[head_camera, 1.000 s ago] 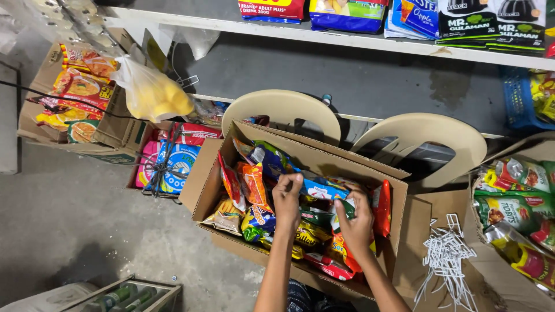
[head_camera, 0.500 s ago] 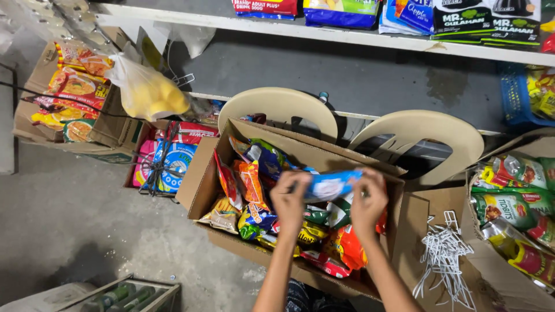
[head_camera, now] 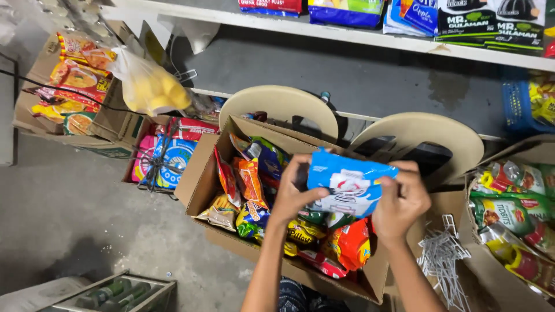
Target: The person takes various packaged food items, including coffee creamer and instant coffee, from a cardboard box and places them onto a store shelf. The person repeatedly reaches into the box, selects items, and arranges them on the shelf.
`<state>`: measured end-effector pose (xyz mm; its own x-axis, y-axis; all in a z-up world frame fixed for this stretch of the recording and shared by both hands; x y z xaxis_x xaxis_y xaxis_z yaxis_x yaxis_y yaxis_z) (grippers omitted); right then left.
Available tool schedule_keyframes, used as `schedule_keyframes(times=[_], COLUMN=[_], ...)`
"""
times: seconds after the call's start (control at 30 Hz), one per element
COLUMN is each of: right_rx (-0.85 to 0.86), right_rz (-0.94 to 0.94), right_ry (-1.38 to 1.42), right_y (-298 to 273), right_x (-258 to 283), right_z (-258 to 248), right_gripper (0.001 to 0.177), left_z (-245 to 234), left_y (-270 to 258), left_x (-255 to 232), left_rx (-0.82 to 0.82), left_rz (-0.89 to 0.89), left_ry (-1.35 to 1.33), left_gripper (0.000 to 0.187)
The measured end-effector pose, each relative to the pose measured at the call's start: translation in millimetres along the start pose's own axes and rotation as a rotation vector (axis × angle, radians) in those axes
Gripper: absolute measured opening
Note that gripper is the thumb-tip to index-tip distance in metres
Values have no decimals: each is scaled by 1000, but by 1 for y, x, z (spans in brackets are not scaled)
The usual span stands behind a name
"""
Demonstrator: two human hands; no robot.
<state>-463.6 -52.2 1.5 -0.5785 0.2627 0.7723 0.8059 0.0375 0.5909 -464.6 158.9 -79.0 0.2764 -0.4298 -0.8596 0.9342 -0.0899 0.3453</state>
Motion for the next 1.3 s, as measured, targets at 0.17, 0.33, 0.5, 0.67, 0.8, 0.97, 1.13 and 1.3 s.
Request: schedule_keyframes(times=[0.17, 0.33, 0.5, 0.67, 0.8, 0.97, 1.13, 1.3], right_rx=[-77, -65, 510, 416, 370, 473, 184, 181], right_rz=[343, 441, 331, 319, 205, 217, 188, 328], right_ry=[300, 497, 356, 268, 294, 310, 176, 6], right_y=[9, 18, 46, 30, 30, 31, 13, 9], right_x=[-51, -48, -12, -17, 14, 25, -24, -25], right_z=[-8, -7, 2, 10, 25, 28, -7, -19], right_gripper=[19, 19, 77, 91, 99, 100, 71, 41], left_z=[22, 15, -11, 2, 9, 9, 12, 22], left_y=[15, 21, 26, 38, 47, 43, 43, 48], left_x=[-15, 11, 12, 1, -2, 6, -10, -24], left_rx=[-23, -66, -297, -312, -297, -310, -340, -347], left_rz=[-155, -248, -188, -163, -130, -117, -54, -30], left_ry=[195, 279, -96, -253, -139, -128, -82, 74], left_gripper=[59, 57, 56, 56, 56, 55, 53, 50])
Point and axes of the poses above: each hand's wrist, its own y-axis towards the middle knuckle, its own z-axis out of the palm, x = y × z, the point moved 10 cm from there along y, towards the middle knuckle, and after that the axes turned 8 degrees about x, right-handed, at the moved point
